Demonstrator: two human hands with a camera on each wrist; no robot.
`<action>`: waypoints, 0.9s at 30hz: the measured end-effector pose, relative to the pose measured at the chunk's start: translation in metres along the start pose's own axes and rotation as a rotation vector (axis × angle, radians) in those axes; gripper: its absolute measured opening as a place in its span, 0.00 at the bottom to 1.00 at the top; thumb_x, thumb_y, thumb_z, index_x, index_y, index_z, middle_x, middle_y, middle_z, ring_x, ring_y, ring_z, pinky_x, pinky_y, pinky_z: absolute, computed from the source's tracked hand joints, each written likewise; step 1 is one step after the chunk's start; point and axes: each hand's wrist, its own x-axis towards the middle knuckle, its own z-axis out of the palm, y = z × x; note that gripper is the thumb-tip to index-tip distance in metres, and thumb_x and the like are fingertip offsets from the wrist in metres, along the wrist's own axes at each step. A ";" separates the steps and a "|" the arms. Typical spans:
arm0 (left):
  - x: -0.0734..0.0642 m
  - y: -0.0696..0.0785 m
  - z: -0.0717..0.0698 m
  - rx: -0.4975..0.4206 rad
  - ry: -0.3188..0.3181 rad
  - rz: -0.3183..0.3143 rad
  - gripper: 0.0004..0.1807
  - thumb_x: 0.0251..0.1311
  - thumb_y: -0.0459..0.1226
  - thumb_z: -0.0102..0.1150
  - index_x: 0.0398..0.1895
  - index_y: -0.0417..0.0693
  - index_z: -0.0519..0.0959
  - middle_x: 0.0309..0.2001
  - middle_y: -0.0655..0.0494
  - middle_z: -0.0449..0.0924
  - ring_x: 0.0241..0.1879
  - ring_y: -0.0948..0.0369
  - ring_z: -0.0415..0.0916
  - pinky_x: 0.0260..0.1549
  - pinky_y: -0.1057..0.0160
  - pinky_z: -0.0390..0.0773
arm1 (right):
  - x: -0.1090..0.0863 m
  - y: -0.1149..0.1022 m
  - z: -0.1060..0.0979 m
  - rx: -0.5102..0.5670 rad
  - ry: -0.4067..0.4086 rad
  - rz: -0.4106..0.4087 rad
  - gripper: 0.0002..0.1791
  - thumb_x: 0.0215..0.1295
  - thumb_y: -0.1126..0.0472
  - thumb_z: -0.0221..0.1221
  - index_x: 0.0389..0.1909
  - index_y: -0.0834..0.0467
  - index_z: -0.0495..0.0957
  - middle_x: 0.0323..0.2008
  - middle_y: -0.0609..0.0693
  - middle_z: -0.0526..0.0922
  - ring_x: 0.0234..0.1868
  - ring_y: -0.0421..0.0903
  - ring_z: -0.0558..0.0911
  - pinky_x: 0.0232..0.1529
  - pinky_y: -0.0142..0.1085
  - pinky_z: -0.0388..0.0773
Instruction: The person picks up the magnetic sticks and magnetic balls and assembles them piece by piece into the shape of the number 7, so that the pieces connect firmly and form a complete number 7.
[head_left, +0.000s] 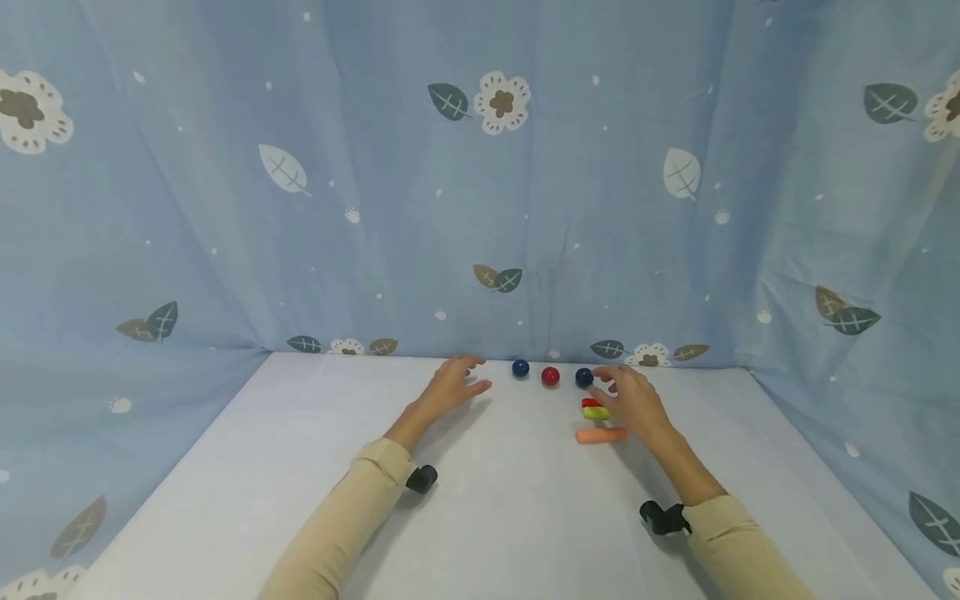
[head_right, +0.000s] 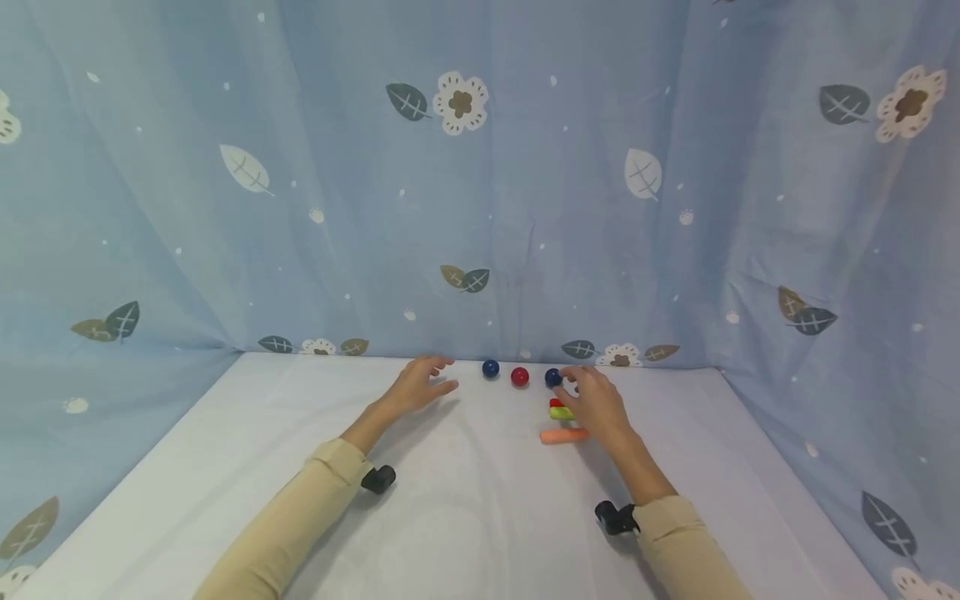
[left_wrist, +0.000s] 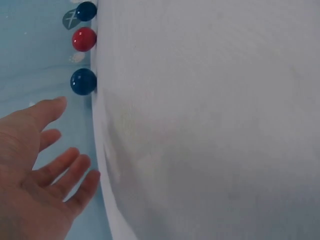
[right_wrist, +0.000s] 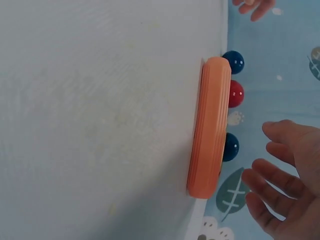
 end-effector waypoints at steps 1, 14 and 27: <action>0.001 0.001 0.000 -0.003 0.005 0.012 0.26 0.64 0.44 0.63 0.61 0.41 0.75 0.57 0.39 0.77 0.54 0.48 0.76 0.55 0.48 0.76 | 0.001 0.000 0.000 0.003 -0.002 -0.002 0.21 0.63 0.55 0.66 0.55 0.59 0.79 0.47 0.60 0.83 0.43 0.55 0.83 0.41 0.46 0.84; 0.015 0.004 0.014 -0.033 -0.012 0.009 0.25 0.62 0.43 0.64 0.60 0.41 0.76 0.54 0.40 0.79 0.50 0.49 0.79 0.52 0.50 0.77 | 0.010 -0.005 -0.001 0.074 -0.011 -0.016 0.20 0.63 0.56 0.66 0.53 0.62 0.80 0.39 0.58 0.85 0.34 0.49 0.84 0.32 0.39 0.82; 0.029 0.008 0.020 -0.080 -0.049 -0.002 0.26 0.62 0.44 0.65 0.60 0.41 0.76 0.55 0.41 0.80 0.51 0.50 0.80 0.52 0.53 0.79 | 0.013 -0.011 0.000 0.107 -0.014 -0.035 0.19 0.63 0.57 0.66 0.51 0.62 0.81 0.37 0.56 0.86 0.34 0.50 0.85 0.36 0.42 0.84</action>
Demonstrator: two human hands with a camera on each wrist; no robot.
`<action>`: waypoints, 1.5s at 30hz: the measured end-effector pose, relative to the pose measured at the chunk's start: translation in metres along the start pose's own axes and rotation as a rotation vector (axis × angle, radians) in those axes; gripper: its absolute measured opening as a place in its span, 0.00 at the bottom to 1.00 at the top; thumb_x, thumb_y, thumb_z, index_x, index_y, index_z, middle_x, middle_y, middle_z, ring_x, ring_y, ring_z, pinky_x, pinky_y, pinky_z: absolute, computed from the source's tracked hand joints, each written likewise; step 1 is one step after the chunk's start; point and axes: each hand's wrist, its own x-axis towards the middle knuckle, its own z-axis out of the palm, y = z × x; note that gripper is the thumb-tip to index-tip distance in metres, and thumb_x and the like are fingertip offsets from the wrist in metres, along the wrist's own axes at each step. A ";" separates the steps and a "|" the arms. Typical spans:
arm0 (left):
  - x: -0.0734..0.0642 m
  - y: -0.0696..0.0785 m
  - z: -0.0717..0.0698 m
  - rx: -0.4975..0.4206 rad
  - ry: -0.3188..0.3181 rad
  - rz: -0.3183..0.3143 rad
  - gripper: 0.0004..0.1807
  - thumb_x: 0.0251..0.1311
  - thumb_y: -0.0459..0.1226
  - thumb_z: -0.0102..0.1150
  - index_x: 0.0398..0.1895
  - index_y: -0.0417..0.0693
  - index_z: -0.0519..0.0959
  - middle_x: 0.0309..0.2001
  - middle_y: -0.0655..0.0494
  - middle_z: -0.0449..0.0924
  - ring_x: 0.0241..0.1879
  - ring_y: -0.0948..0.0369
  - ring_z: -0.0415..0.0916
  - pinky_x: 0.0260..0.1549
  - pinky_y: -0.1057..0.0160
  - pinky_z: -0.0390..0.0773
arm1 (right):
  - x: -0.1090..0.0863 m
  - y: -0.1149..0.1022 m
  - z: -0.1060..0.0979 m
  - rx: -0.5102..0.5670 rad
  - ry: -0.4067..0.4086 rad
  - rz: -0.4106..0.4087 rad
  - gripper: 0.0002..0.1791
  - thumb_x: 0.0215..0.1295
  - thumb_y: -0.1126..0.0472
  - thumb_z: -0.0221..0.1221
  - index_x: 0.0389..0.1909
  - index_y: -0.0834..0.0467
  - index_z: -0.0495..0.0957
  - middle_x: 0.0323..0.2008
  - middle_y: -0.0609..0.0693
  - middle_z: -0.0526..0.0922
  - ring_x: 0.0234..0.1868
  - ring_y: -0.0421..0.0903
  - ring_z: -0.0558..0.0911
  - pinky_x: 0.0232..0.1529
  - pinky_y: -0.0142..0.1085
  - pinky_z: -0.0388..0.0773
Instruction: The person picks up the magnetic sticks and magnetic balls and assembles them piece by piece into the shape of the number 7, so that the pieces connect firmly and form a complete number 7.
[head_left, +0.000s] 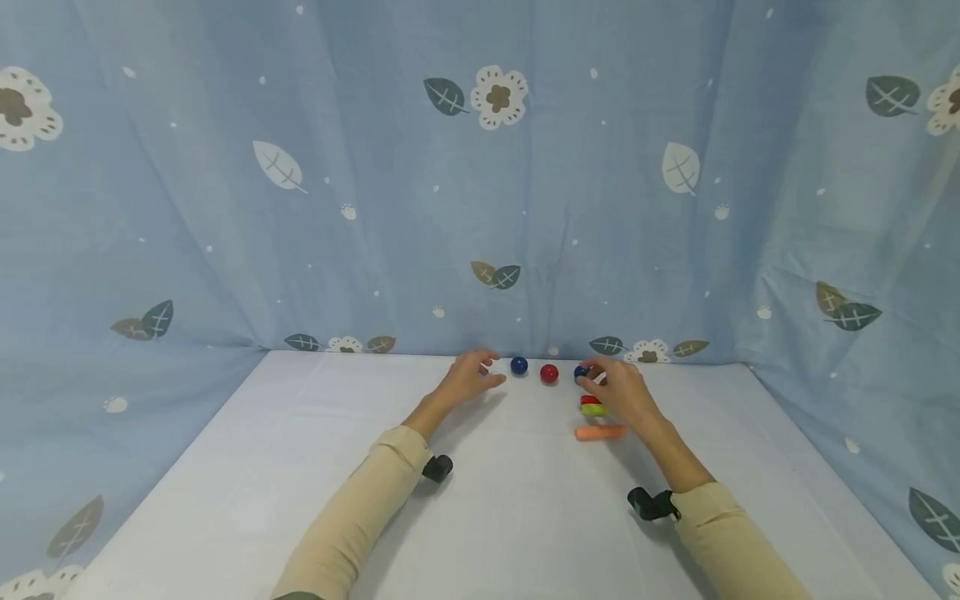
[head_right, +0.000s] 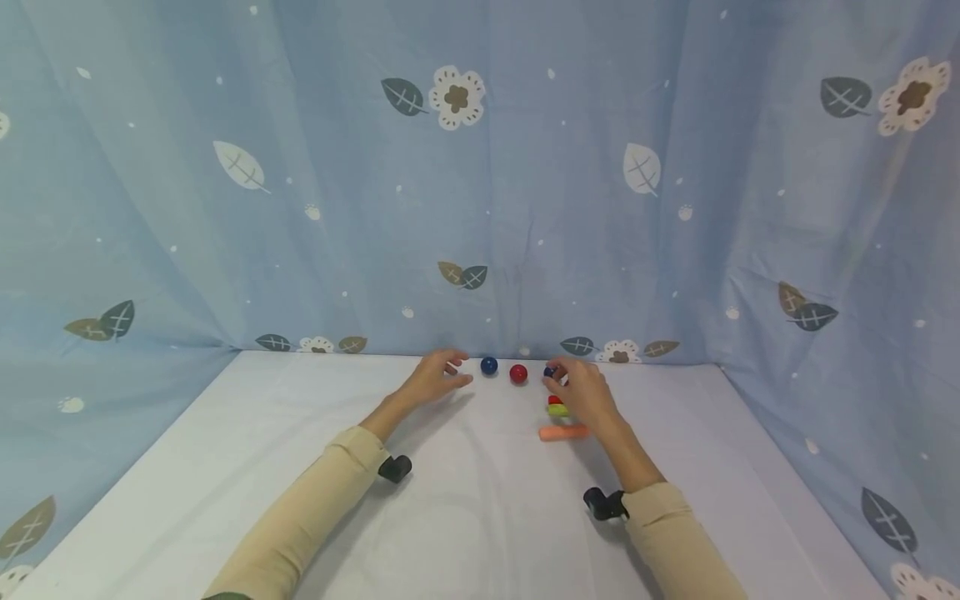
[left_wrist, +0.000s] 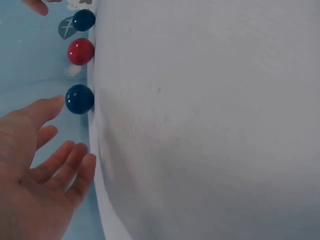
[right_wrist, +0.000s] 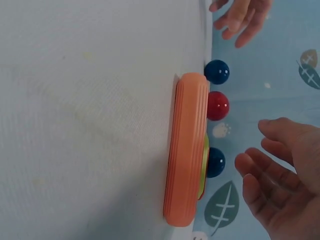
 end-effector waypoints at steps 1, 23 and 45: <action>0.001 0.001 0.001 -0.002 -0.004 -0.002 0.26 0.62 0.43 0.65 0.60 0.40 0.76 0.55 0.40 0.80 0.51 0.49 0.80 0.52 0.53 0.79 | 0.000 0.000 0.000 0.007 -0.001 -0.006 0.19 0.63 0.58 0.66 0.51 0.62 0.81 0.37 0.56 0.86 0.34 0.51 0.85 0.36 0.42 0.84; 0.026 0.007 0.021 -0.093 -0.030 0.047 0.25 0.60 0.37 0.66 0.60 0.37 0.75 0.58 0.41 0.78 0.53 0.46 0.80 0.56 0.53 0.79 | 0.010 -0.009 0.012 0.082 -0.052 -0.025 0.17 0.61 0.61 0.67 0.51 0.62 0.81 0.35 0.54 0.86 0.33 0.48 0.84 0.40 0.42 0.84; 0.043 0.010 0.036 -0.038 -0.038 0.029 0.25 0.60 0.37 0.66 0.61 0.41 0.76 0.59 0.45 0.78 0.51 0.52 0.79 0.53 0.57 0.80 | 0.022 -0.010 0.022 0.131 -0.117 -0.014 0.19 0.64 0.59 0.65 0.53 0.63 0.80 0.38 0.55 0.86 0.36 0.48 0.84 0.41 0.42 0.84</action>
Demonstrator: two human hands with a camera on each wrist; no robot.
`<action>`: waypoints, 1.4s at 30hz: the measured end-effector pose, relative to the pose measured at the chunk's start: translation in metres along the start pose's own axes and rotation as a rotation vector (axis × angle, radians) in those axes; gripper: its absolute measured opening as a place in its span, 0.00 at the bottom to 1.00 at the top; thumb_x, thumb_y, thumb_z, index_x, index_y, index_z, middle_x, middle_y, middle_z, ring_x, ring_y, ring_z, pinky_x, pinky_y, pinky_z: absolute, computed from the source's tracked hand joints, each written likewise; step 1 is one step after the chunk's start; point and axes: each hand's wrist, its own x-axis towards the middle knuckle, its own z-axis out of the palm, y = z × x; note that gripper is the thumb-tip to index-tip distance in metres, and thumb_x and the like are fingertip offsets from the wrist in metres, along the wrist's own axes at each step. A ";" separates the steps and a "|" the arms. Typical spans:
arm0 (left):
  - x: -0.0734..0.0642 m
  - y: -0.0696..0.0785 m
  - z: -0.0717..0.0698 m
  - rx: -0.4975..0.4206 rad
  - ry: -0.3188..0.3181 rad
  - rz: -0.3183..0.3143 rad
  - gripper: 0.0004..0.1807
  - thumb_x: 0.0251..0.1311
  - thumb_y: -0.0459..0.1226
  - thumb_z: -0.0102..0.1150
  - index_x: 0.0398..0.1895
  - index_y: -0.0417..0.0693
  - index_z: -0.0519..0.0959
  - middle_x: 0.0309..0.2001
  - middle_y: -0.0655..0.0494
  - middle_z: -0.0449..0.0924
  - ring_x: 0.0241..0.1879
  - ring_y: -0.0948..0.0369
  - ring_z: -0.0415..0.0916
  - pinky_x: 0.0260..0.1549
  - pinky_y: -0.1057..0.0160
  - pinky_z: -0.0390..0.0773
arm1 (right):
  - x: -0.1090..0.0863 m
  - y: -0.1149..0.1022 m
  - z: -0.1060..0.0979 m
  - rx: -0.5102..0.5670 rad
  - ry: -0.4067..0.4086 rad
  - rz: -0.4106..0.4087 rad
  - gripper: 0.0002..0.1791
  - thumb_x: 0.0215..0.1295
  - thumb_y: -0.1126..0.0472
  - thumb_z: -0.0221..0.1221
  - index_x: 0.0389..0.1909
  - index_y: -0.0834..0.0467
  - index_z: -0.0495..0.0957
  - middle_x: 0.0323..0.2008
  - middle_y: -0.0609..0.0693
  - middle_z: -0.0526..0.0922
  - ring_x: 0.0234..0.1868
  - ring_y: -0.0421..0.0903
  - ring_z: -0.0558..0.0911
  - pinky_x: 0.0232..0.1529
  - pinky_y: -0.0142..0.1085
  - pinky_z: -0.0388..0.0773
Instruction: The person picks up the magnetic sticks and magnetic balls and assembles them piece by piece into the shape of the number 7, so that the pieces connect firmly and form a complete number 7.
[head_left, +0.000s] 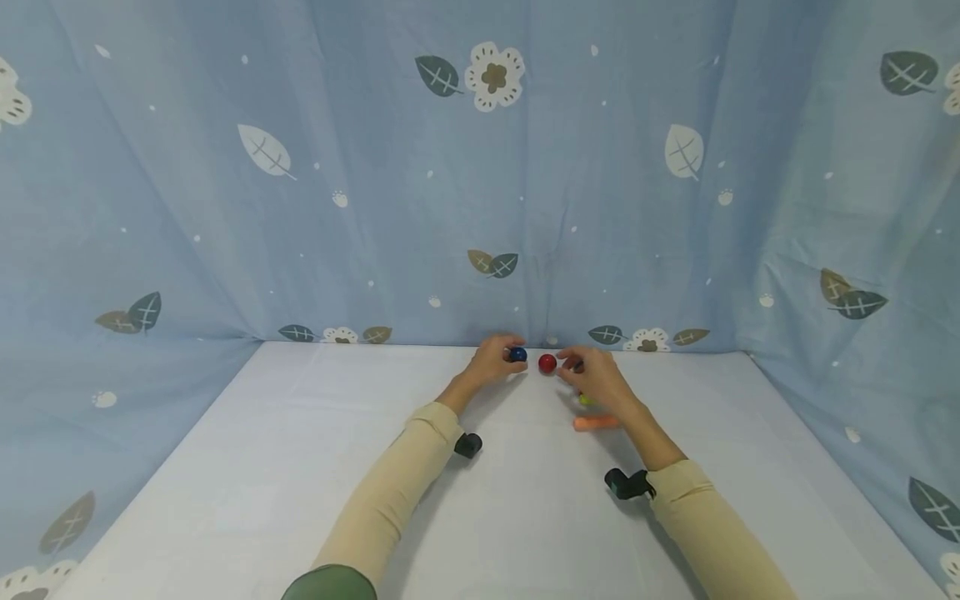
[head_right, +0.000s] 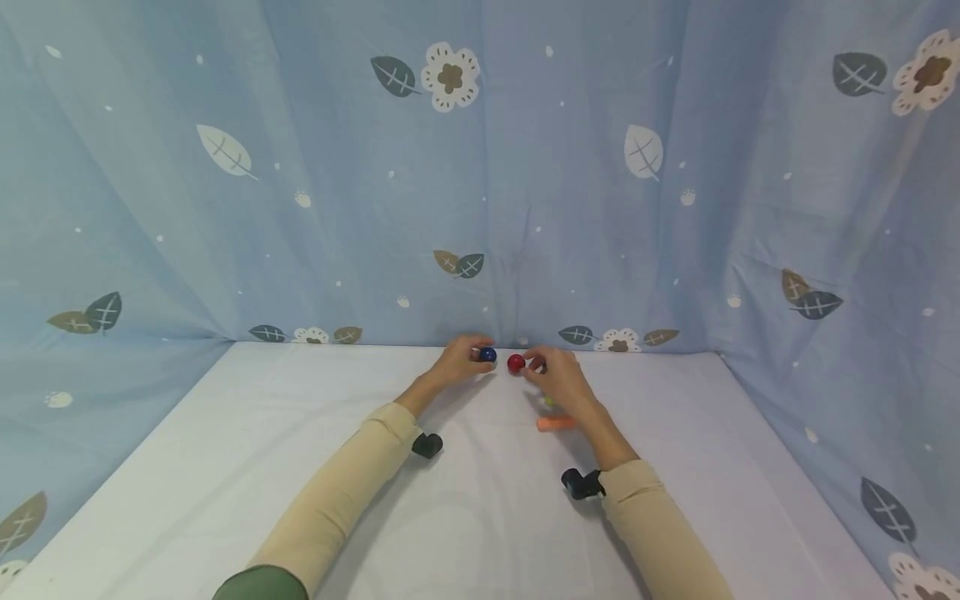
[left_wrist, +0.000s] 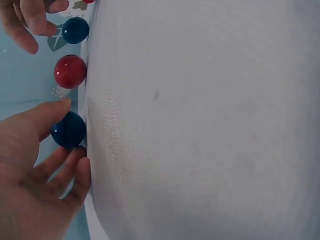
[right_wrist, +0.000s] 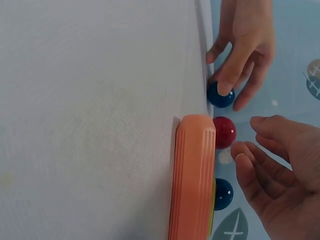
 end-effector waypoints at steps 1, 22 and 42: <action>0.000 0.000 0.000 0.001 -0.001 0.001 0.25 0.60 0.36 0.66 0.60 0.41 0.76 0.59 0.45 0.78 0.51 0.51 0.79 0.54 0.56 0.79 | 0.000 0.001 0.001 0.001 -0.003 -0.005 0.19 0.64 0.59 0.65 0.53 0.63 0.80 0.39 0.56 0.86 0.37 0.48 0.84 0.41 0.42 0.84; -0.003 0.005 -0.001 0.081 -0.033 0.011 0.22 0.59 0.33 0.67 0.57 0.41 0.79 0.54 0.44 0.81 0.49 0.52 0.79 0.53 0.56 0.79 | -0.001 0.003 0.003 0.003 -0.014 -0.036 0.17 0.64 0.59 0.65 0.52 0.62 0.81 0.38 0.55 0.87 0.37 0.50 0.85 0.39 0.41 0.83; -0.007 0.014 -0.014 0.065 -0.047 0.030 0.22 0.59 0.34 0.67 0.56 0.38 0.79 0.51 0.43 0.82 0.48 0.51 0.80 0.52 0.56 0.79 | 0.000 -0.004 0.000 0.013 -0.042 -0.056 0.19 0.64 0.59 0.65 0.54 0.62 0.80 0.41 0.57 0.87 0.39 0.52 0.85 0.40 0.42 0.83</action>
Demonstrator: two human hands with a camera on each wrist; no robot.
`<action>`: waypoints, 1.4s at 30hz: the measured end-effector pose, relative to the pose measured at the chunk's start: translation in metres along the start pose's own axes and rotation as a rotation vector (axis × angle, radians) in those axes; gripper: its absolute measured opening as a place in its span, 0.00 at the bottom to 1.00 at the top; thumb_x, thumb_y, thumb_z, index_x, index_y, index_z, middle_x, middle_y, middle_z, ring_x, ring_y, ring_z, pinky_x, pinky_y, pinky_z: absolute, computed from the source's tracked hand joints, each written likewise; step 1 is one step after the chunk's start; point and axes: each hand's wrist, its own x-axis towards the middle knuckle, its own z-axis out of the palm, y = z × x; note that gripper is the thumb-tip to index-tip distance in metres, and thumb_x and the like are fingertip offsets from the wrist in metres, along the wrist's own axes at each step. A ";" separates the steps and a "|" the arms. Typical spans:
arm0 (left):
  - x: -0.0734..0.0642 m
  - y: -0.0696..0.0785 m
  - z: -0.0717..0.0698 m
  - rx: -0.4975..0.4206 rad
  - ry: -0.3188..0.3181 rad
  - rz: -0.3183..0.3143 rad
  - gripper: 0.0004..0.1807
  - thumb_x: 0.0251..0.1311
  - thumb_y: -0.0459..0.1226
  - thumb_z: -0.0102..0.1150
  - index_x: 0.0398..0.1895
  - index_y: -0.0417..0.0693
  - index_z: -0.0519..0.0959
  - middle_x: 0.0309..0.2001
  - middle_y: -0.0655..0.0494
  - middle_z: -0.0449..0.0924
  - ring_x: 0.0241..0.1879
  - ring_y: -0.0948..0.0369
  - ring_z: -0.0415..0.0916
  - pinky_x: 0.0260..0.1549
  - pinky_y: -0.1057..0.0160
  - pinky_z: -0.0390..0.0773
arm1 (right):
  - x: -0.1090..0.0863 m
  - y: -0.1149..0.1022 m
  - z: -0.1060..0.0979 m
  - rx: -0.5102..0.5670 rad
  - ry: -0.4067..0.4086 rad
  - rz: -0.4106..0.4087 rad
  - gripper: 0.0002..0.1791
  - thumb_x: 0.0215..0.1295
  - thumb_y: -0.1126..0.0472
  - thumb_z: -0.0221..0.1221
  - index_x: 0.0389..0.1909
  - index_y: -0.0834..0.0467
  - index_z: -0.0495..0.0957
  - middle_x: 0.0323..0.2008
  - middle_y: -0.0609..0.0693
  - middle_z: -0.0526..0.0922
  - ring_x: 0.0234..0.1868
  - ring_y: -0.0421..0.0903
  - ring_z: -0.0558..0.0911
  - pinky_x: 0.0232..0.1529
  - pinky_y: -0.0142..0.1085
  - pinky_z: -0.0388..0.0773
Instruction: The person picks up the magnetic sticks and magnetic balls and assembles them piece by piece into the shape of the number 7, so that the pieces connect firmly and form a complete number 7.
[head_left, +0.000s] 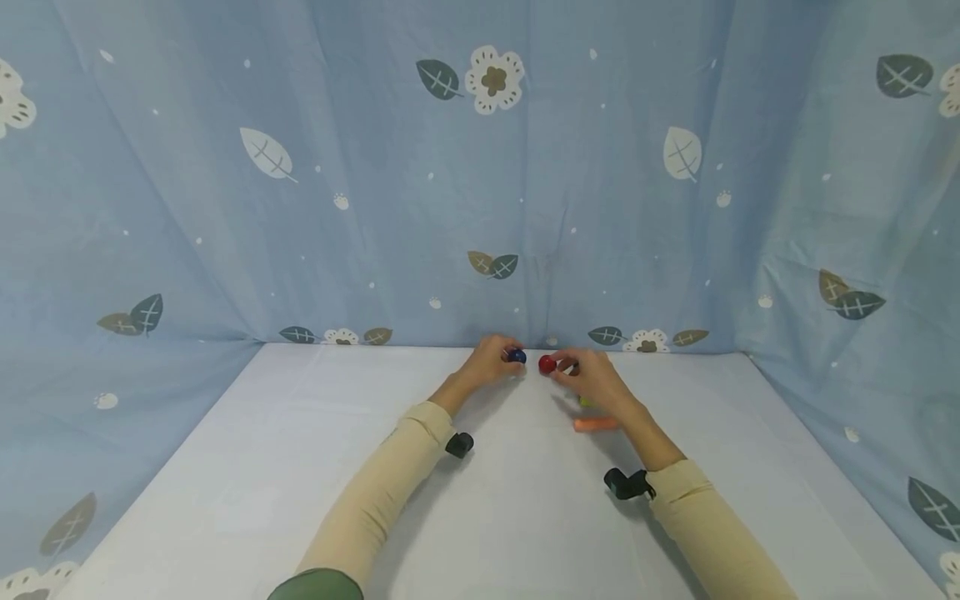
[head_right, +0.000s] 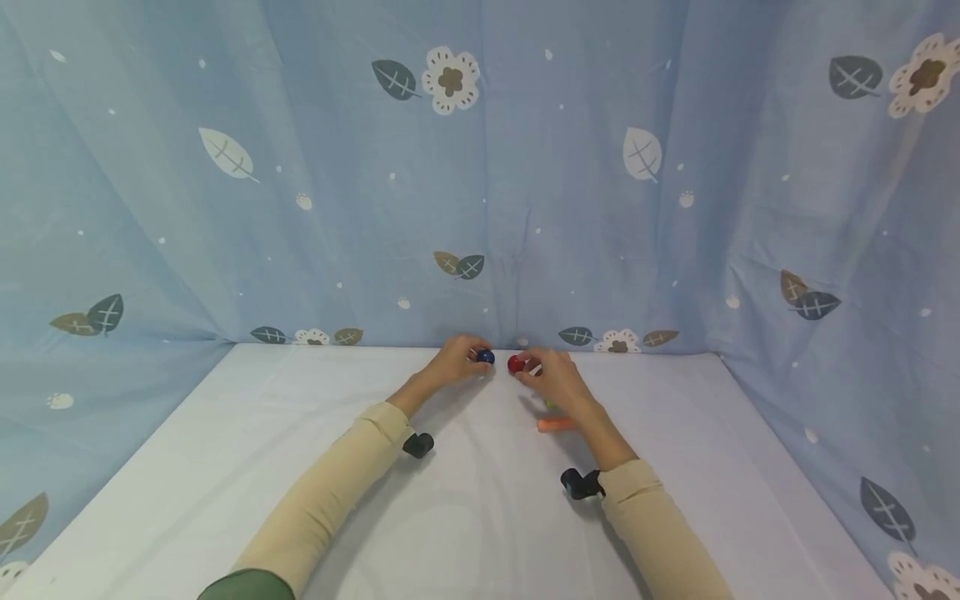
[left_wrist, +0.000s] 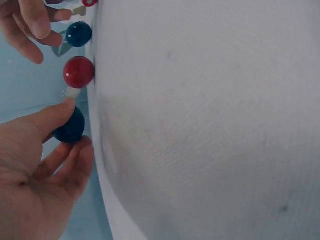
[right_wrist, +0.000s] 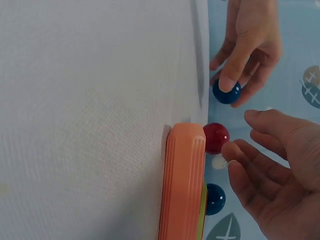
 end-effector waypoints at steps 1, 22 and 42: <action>0.000 0.000 -0.001 -0.004 0.000 0.007 0.21 0.59 0.34 0.67 0.56 0.38 0.79 0.51 0.43 0.82 0.48 0.51 0.81 0.51 0.57 0.80 | 0.000 0.000 0.000 0.002 -0.001 -0.005 0.19 0.63 0.59 0.65 0.54 0.62 0.80 0.41 0.57 0.87 0.39 0.52 0.85 0.40 0.42 0.83; -0.026 -0.010 -0.017 -0.025 -0.039 0.044 0.19 0.57 0.35 0.69 0.52 0.39 0.81 0.51 0.45 0.84 0.47 0.53 0.83 0.48 0.59 0.83 | -0.006 -0.006 -0.001 0.061 -0.033 -0.028 0.20 0.61 0.62 0.66 0.52 0.66 0.80 0.45 0.60 0.87 0.42 0.54 0.87 0.44 0.43 0.84; -0.067 -0.009 -0.032 -0.013 -0.146 0.031 0.20 0.56 0.31 0.69 0.54 0.41 0.80 0.51 0.47 0.82 0.46 0.54 0.82 0.50 0.59 0.82 | -0.021 -0.018 -0.003 0.049 -0.114 -0.011 0.17 0.61 0.58 0.67 0.50 0.60 0.82 0.40 0.52 0.87 0.38 0.46 0.84 0.46 0.41 0.83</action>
